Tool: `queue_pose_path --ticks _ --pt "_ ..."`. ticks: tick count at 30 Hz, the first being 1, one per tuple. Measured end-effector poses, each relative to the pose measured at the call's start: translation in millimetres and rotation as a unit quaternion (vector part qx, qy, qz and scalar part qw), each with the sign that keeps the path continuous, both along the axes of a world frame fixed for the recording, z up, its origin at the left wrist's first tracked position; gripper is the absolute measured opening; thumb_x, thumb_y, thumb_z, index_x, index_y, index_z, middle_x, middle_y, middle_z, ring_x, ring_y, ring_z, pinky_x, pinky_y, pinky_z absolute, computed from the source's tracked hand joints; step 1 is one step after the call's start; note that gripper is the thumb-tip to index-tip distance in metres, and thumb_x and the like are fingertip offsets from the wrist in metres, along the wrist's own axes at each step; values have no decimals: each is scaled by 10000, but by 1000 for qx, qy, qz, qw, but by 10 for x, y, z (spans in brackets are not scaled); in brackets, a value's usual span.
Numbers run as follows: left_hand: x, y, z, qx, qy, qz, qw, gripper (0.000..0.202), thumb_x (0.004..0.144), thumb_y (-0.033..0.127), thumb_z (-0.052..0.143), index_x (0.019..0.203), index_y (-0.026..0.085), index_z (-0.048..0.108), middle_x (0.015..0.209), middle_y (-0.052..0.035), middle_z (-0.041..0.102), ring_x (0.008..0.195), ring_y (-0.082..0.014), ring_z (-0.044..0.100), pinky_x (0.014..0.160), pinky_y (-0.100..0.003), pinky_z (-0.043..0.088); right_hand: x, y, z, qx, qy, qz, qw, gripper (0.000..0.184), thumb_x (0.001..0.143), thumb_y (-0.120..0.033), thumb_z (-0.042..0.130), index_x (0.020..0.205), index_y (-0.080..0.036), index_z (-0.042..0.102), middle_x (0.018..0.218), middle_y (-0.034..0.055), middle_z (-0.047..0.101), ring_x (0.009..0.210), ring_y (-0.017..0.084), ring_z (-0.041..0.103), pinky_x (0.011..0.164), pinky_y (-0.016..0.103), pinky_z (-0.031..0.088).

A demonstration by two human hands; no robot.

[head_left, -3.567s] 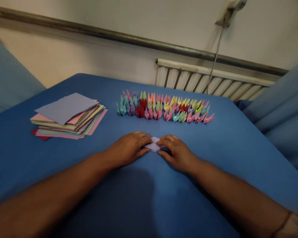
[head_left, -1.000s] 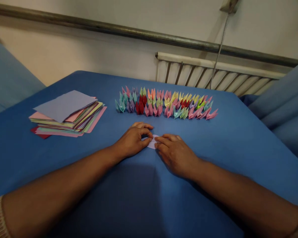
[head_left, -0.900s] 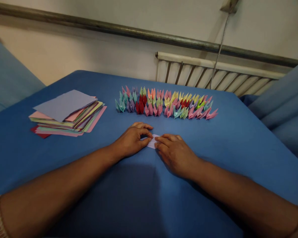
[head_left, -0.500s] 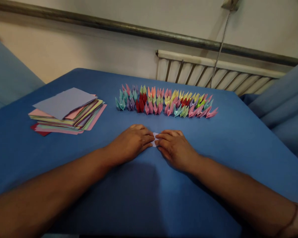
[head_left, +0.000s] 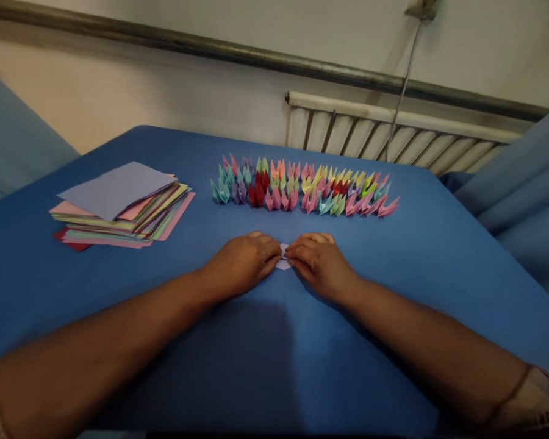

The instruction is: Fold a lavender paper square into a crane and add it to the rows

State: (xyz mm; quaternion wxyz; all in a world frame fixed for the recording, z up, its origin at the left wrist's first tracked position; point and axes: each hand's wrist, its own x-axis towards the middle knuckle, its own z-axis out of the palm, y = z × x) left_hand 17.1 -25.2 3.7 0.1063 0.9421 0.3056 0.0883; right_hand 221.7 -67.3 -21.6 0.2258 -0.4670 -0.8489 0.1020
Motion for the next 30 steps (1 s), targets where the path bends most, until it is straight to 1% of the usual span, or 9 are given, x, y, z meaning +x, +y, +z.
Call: queue_pose_path --ticks 3,7,9,13,16,19,22,24,30 --pt "41 0 -20 -21 -26 39 999 214 925 273 467 898 174 654 840 -46 662 806 -186 598 746 -302 442 -17 23 -9 -7 17 -15 1000 166 949 -254 517 967 -213 677 994 39 699 990 193 552 881 361 336" --pt "67 -1 -55 -68 -67 83 992 188 898 270 496 980 216 656 879 -14 686 784 -167 615 705 -279 435 -38 41 -15 -23 33 -42 998 166 948 -274 517 916 -213 668 911 26 689 926 188 556 848 340 353" --pt "74 6 -72 -82 -72 96 989 187 891 269 494 962 223 661 857 -6 687 763 -162 614 687 -274 431 -49 59 -32 -29 45 -54 997 163 941 -276 522 894 -213 664 885 23 684 908 189 559 839 335 368" --pt "83 32 -104 -88 -72 127 985 200 888 294 478 903 220 664 799 0 674 703 -157 595 632 -271 414 -70 112 -77 -38 76 -80 993 116 907 -238 550 865 -207 653 873 29 676 874 190 561 803 320 405" --pt "81 48 -113 -71 -62 143 985 198 875 319 492 900 220 661 807 -5 671 702 -164 591 636 -283 417 -75 131 -87 -39 79 -101 991 87 889 -222 564 875 -206 648 870 34 666 871 199 551 799 327 417" --pt "70 57 -107 -52 -43 152 986 188 868 319 500 914 215 649 845 -15 666 732 -174 594 656 -292 424 -67 124 -76 -27 69 -106 992 111 888 -223 571 955 -213 658 925 45 658 930 212 531 836 341 415" --pt "53 60 -93 -37 -28 154 987 178 868 304 502 932 211 639 873 -25 649 777 -186 594 683 -303 433 -43 116 -66 -19 36 -113 993 115 897 -236 565 936 -216 671 918 55 640 945 221 510 852 347 414" --pt "38 60 -84 -31 -28 145 989 167 866 284 501 934 211 636 874 -28 640 805 -193 592 712 -312 439 -23 118 -61 -17 11 -122 992 123 903 -252 559 924 -212 673 912 66 631 941 229 505 855 359 415" --pt "-19 90 -100 -41 -43 113 992 163 880 242 477 920 211 632 882 -27 638 818 -186 594 742 -313 444 -15 94 -26 8 -45 -133 990 185 916 -264 540 1038 -191 659 1017 106 624 1004 253 500 874 394 411"
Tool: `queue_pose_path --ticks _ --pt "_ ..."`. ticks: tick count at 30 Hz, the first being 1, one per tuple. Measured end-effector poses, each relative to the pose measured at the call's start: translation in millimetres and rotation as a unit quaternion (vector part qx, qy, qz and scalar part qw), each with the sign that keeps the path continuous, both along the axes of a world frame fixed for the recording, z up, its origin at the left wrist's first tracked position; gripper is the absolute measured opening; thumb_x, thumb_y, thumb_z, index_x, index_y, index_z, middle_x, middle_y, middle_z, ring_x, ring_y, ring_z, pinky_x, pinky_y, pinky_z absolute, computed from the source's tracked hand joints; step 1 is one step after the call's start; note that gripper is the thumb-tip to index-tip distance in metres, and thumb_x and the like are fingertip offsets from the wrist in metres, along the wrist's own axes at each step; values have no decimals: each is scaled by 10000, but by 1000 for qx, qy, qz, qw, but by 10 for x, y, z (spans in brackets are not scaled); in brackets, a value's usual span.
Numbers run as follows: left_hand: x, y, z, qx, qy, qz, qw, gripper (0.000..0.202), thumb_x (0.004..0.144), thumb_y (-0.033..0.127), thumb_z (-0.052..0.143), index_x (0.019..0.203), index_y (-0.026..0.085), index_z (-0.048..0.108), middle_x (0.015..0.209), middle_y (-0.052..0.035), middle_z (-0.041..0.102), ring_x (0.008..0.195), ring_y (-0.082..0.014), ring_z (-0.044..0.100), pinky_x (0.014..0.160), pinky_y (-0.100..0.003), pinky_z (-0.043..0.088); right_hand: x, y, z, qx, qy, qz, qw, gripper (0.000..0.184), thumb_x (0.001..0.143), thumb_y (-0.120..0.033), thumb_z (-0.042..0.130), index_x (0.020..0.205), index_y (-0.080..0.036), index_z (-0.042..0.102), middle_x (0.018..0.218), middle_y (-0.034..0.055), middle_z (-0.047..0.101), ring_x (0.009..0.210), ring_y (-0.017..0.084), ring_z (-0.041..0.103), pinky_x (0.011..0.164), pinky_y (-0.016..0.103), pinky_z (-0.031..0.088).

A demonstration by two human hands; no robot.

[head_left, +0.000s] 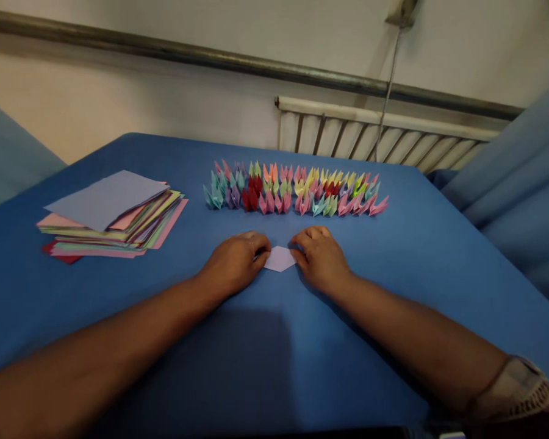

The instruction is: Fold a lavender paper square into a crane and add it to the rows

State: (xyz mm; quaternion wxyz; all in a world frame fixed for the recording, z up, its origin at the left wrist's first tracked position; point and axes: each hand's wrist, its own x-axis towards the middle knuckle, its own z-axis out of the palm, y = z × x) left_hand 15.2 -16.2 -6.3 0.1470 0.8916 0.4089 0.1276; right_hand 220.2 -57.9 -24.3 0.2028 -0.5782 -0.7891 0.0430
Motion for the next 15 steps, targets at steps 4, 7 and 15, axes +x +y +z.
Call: queue_pose_path --ticks 4,7,15 --pt "-11 32 -38 1 -17 -21 1000 157 885 256 490 909 205 637 862 -28 632 830 -186 591 759 -311 445 -63 -34 29 -2 -1 -8 1000 178 916 -291 557 1024 -202 666 1041 94 623 971 232 532 845 371 426" --pt "-1 38 -44 2 -18 -16 1000 144 877 288 522 886 206 640 833 -26 629 800 -184 586 718 -298 436 -124 1 67 -35 -9 -30 999 178 888 -339 607 981 -199 668 961 80 643 912 220 568 806 350 436" --pt "7 53 -71 26 -19 -23 999 198 877 324 548 989 198 653 944 -49 664 896 -214 594 820 -343 438 -234 187 227 -169 13 -86 982 178 803 -355 689 922 -230 642 854 35 697 775 197 621 643 298 408"
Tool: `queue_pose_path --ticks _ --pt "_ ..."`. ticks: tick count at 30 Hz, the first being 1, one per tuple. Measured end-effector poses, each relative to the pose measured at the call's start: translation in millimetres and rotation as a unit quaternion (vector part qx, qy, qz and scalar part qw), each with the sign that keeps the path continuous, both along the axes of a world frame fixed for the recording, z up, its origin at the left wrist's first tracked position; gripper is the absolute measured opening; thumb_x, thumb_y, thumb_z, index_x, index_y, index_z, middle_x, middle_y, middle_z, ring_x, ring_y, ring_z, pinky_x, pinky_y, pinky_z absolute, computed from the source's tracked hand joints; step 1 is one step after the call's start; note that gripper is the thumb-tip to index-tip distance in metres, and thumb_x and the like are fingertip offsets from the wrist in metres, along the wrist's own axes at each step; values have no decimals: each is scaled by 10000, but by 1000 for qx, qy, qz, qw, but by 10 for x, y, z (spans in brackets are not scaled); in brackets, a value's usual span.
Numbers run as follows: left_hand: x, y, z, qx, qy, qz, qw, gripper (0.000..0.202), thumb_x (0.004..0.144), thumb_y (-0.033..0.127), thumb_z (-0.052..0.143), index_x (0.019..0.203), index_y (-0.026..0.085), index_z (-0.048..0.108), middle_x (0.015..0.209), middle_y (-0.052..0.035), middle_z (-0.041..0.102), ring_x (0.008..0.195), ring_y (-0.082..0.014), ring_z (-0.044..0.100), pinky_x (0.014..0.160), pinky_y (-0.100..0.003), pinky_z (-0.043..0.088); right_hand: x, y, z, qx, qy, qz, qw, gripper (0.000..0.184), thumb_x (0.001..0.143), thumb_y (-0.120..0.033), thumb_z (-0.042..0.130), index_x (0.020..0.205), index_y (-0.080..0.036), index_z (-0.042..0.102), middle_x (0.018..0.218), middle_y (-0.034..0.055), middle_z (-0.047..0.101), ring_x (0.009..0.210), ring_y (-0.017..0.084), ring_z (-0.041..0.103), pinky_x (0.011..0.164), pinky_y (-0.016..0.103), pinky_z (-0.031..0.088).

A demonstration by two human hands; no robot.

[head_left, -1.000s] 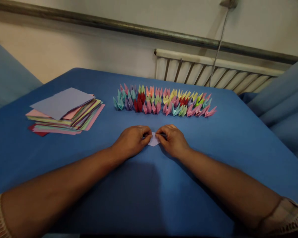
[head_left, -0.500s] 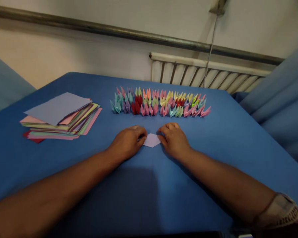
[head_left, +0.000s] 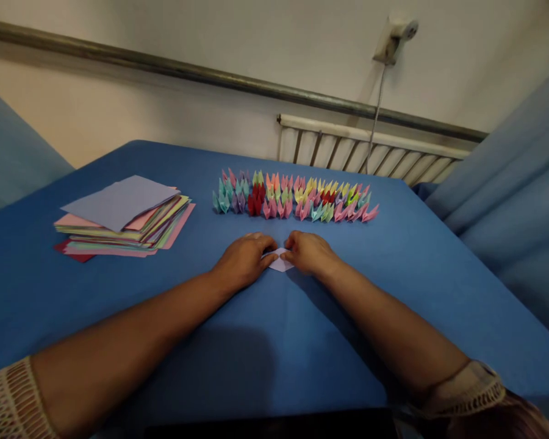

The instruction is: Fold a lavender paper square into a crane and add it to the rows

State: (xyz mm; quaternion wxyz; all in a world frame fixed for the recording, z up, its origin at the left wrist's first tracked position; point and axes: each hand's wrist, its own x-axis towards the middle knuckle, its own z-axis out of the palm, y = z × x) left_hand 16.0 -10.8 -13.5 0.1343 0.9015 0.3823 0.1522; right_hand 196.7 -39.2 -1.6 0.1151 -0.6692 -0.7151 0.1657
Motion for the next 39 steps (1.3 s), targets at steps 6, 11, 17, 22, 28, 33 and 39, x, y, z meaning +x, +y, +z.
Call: queue_pose_path --ticks 6,11,17,22,28,33,39 --pt "0 13 -9 15 -15 -34 999 277 884 333 567 1127 215 629 1134 -57 661 1045 -229 571 950 -382 395 42 -13 -179 50 92 41 994 118 769 -256 719 804 -201 621 834 7 652 753 151 577 656 257 398" --pt "5 1 25 -32 -50 -19 998 160 899 304 539 937 203 657 866 -20 687 850 -192 607 778 -312 447 102 4 -257 106 178 114 971 88 840 -249 656 817 -191 595 793 -15 640 709 126 562 654 241 394" --pt "-34 34 92 109 -74 22 991 51 841 187 573 885 180 598 844 -28 646 818 -204 580 770 -335 433 124 50 -154 285 57 194 937 97 932 -201 520 946 -199 616 950 51 652 908 193 558 839 342 353" --pt "-44 26 153 155 65 -25 985 109 878 176 488 837 179 589 813 -53 620 808 -233 556 762 -373 415 81 -7 -124 248 -60 235 938 157 942 -177 496 1003 -196 640 1009 70 645 913 207 526 826 365 341" --pt "-137 -26 132 40 55 -45 997 92 832 173 520 883 182 595 858 -48 609 846 -216 551 761 -329 427 79 -87 -144 183 -43 246 951 146 941 -220 489 939 -158 621 918 79 610 855 193 520 783 318 395" --pt "-170 -16 123 24 35 -46 998 87 841 244 554 883 187 604 855 -40 597 828 -207 543 749 -324 424 84 -77 -179 185 23 211 959 164 880 -249 577 1011 -151 572 930 69 593 831 190 534 769 311 429" --pt "-140 -74 200 64 59 -83 993 144 897 235 507 873 172 634 920 -66 602 865 -210 534 811 -350 424 43 -138 -113 158 16 212 964 248 894 -328 576 1098 -192 614 978 68 568 844 191 548 768 320 438"
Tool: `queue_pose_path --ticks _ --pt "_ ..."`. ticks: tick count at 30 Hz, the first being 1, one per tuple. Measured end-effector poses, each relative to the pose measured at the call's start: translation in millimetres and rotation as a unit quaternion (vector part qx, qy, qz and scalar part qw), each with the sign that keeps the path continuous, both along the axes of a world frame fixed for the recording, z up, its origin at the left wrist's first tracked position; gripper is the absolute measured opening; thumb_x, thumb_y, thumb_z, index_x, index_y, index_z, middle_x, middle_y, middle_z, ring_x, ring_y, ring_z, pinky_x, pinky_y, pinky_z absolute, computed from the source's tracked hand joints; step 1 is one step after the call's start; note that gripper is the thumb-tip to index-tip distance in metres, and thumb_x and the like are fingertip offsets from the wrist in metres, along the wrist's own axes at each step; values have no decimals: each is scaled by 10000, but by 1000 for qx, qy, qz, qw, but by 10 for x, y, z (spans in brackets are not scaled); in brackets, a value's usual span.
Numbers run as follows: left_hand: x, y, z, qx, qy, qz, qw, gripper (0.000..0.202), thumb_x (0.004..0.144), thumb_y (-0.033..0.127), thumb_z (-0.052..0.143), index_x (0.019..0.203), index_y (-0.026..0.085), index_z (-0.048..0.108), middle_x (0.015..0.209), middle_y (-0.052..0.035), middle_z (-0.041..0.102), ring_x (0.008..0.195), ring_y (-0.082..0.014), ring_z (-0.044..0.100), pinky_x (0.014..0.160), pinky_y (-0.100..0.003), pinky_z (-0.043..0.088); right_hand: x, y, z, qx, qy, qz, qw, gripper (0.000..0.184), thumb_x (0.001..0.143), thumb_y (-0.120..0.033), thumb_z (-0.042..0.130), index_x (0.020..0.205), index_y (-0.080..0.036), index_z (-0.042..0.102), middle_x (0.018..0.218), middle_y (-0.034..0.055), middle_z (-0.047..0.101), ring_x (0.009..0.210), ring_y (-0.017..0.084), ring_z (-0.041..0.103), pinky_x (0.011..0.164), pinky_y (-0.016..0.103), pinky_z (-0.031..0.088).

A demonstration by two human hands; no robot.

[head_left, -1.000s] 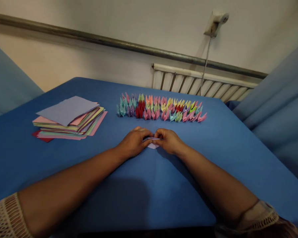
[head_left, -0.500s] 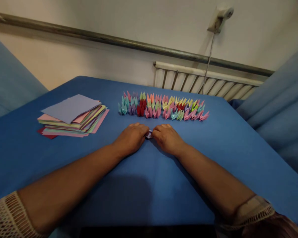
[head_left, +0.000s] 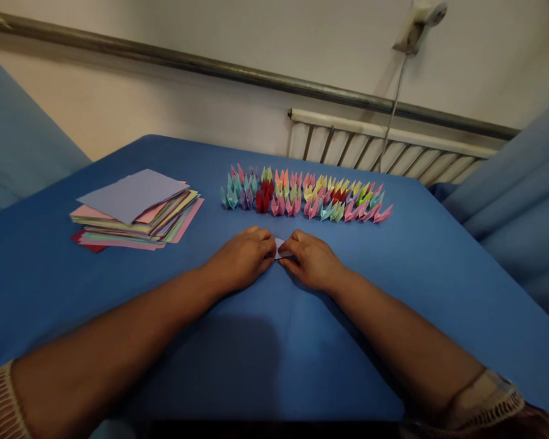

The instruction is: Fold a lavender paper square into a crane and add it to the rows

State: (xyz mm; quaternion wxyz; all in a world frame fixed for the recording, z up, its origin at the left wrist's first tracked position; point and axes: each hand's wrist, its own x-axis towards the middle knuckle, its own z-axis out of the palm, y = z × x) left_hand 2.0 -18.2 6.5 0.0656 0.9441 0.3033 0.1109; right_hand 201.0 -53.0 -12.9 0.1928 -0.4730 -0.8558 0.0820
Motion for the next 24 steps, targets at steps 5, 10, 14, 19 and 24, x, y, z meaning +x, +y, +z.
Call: queue_pose_path --ticks 5,10,14,19,24 --pt "-12 6 -16 -28 -17 19 999 104 863 219 554 908 178 639 986 -68 630 946 -223 549 834 -342 427 15 46 -88 -19 17 1 1000 160 909 -308 570 982 -188 647 916 50 572 802 162 546 756 298 429" --pt "-40 108 -86 -91 -26 46 994 136 882 264 527 893 192 641 846 -30 639 830 -193 571 769 -312 426 51 132 -188 -46 83 -7 995 94 896 -266 589 910 -182 629 857 21 579 748 131 546 708 259 422" --pt "-32 141 -93 -114 -33 75 990 168 885 273 501 859 184 641 851 -35 640 813 -184 580 756 -302 426 48 163 -190 -64 111 -16 992 42 872 -200 593 845 -185 621 795 -2 569 692 114 530 665 240 407" --pt "-21 150 -135 -97 -37 115 988 127 842 270 533 835 187 629 839 -30 638 779 -181 583 717 -298 425 43 147 -165 -63 108 -23 992 52 855 -146 572 865 -185 604 801 1 591 709 123 535 670 242 404" --pt "-41 164 -156 -101 -42 117 987 118 830 276 545 820 194 630 833 -26 637 762 -183 588 688 -298 437 79 82 -88 -35 40 45 998 217 929 -171 488 1092 -202 628 953 47 608 819 152 564 755 279 430"
